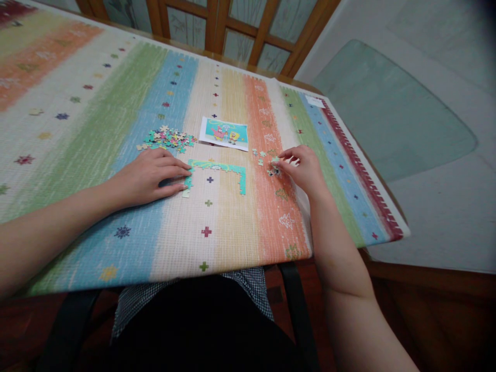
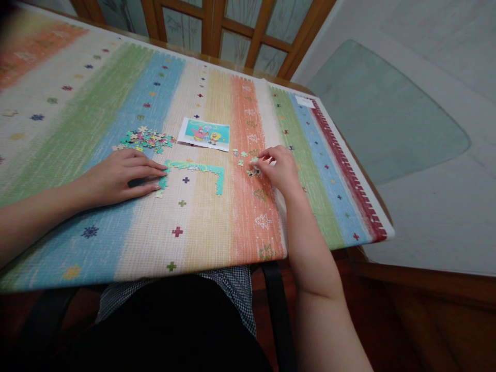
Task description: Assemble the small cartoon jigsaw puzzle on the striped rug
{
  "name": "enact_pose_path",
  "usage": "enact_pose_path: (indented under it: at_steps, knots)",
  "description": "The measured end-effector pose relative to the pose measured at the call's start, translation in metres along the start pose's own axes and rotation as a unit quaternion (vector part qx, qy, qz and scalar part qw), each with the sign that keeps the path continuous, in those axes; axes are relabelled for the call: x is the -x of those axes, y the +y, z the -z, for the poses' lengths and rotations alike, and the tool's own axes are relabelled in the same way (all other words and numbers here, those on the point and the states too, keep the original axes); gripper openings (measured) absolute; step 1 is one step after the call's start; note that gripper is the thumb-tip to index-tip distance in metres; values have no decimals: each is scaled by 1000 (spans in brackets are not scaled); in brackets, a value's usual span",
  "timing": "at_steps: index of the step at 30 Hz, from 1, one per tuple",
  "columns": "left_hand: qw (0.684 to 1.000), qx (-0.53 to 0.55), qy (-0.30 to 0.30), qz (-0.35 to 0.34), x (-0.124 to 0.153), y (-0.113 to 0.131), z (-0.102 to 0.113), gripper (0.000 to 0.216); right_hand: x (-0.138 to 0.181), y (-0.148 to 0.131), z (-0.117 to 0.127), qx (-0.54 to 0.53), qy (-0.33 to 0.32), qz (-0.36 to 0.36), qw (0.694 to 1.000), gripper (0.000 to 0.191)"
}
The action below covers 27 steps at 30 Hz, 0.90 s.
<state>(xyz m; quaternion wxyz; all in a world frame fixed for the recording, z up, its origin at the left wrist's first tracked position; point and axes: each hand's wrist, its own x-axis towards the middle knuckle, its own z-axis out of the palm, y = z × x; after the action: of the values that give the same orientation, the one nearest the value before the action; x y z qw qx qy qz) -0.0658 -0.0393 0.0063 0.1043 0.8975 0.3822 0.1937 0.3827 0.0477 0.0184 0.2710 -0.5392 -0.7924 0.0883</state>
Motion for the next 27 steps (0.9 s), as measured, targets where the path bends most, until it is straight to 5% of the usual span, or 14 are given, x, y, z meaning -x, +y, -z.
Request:
enact_pose_path:
  at_steps: [6,15,23,27]
  knots:
    - [999,-45,-15,-10,0,3,2,48,-3,14,-15,14,-9,-3,1000,31]
    - [973,-220,-12,-71,3,44,12,36,-1,17,-16,38,7,3,999,32]
    - [969,-196,-7,-150,15,57,20,28,0,6,-7,33,70,9,997,33]
    - [976,-155,93,-124,27,59,50,33,1,-11,7,15,155,24,988,31]
